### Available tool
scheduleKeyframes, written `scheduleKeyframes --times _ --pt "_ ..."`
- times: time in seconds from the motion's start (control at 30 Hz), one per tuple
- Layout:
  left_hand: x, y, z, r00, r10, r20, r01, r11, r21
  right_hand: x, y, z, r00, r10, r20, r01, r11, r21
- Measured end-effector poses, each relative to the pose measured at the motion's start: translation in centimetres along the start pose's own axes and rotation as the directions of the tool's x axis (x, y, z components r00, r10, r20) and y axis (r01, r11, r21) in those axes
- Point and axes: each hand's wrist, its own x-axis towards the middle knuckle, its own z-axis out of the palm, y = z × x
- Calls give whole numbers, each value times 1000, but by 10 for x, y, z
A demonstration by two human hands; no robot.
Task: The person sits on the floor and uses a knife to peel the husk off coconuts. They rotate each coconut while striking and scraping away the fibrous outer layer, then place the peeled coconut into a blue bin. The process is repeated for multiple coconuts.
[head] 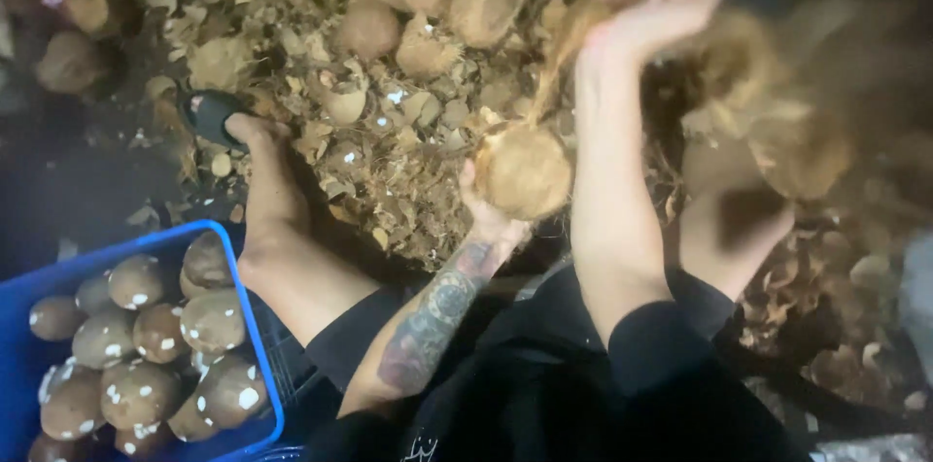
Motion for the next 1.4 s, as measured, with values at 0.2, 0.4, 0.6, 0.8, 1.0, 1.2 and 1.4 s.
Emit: scheduleKeyframes --times 0.2,0.4,0.6,0.8,1.0,1.2,1.4 --pt "-32 46 -54 980 -38 194 8 988 153 110 -3 -80 949 22 -313 -29 999 -17" --pt "-28 111 -39 949 148 -277 225 296 928 116 -18 -238 865 259 -430 -475 701 -532" --pt "21 116 -46 842 303 -447 534 -585 610 68 -67 -279 967 253 -23 -162 544 -823" --pt "69 91 17 687 245 -684 583 -748 317 86 -169 -227 961 163 222 -17 840 -543" --pt "172 3 44 955 -25 -295 213 -635 742 202 -226 -386 759 -415 503 557 11 -831" --pt "266 -134 78 886 -286 -365 251 -366 896 262 -239 -493 918 -382 106 27 -205 -978" --pt "306 -190 41 763 -167 -624 423 -602 678 243 -196 -421 864 271 -426 -380 -206 -902"
